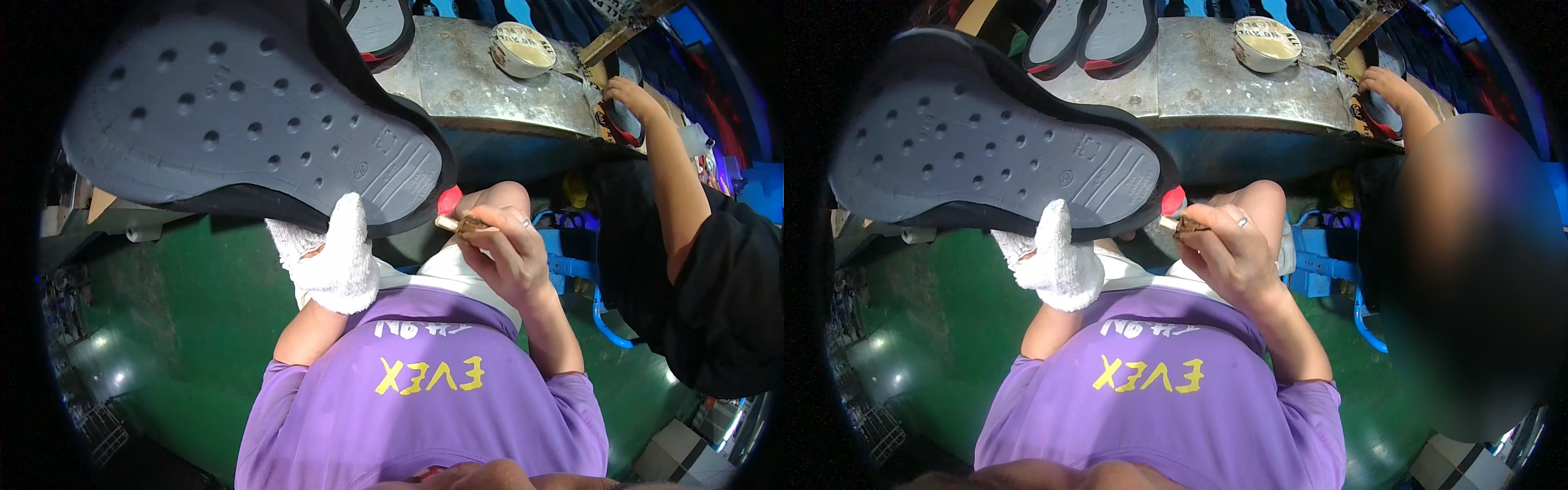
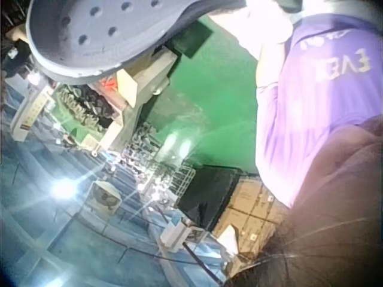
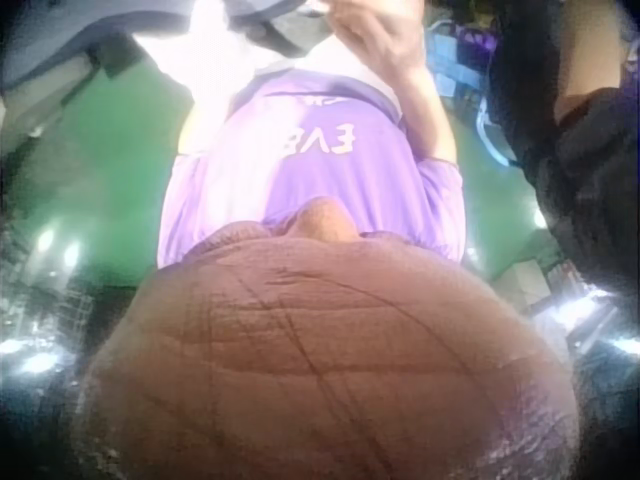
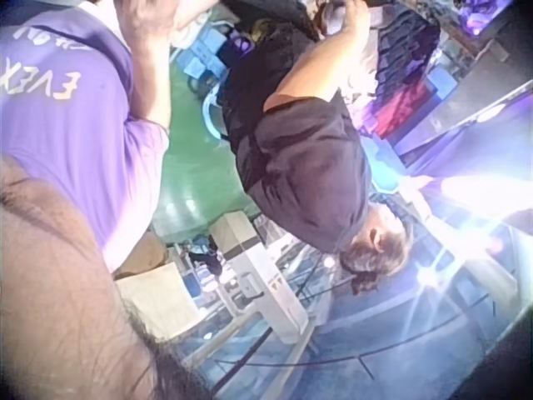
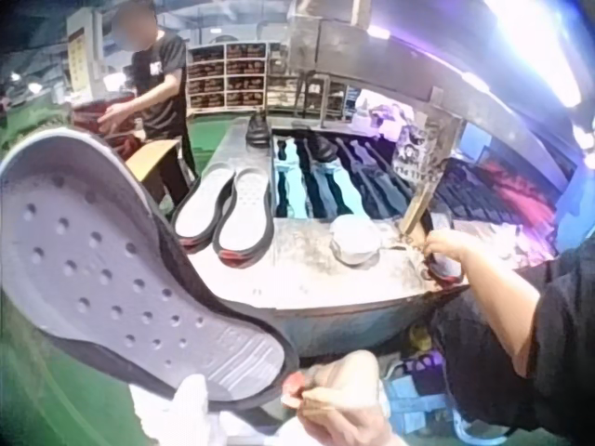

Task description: The person sits on the floor and applies glue to the soles of several shoes using a small brush. They repeatedly dip the brush into a container and spread the adhesive along the edges of the shoe soles, handling each shoe one at a time.

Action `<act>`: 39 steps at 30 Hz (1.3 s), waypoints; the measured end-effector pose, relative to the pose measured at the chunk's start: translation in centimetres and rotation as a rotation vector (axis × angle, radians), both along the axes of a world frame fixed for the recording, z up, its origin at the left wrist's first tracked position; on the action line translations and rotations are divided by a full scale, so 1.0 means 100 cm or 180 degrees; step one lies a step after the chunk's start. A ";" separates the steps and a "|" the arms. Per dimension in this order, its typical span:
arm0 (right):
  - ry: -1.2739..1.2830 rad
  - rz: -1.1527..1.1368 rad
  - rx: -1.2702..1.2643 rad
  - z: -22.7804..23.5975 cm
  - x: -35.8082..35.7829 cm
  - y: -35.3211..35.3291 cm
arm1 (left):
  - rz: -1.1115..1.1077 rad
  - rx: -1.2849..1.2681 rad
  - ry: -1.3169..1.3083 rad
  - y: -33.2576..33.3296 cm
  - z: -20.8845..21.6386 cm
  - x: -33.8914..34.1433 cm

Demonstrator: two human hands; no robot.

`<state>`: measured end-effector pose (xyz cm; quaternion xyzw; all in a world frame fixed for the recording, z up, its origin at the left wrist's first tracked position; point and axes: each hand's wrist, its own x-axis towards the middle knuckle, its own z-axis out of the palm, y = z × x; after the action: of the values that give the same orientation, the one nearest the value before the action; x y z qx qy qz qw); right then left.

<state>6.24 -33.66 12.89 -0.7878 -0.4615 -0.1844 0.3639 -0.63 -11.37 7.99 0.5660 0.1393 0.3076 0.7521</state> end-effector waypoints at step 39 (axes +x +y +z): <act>0.0791 -0.1073 0.1458 -0.049 -0.011 -0.045 | 0.0015 0.0909 0.0066 -0.007 -0.012 0.041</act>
<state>5.13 -38.12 7.99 -0.7672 -0.2228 -0.2437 0.5499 3.46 -12.10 6.83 0.6701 0.1032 0.3202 0.6617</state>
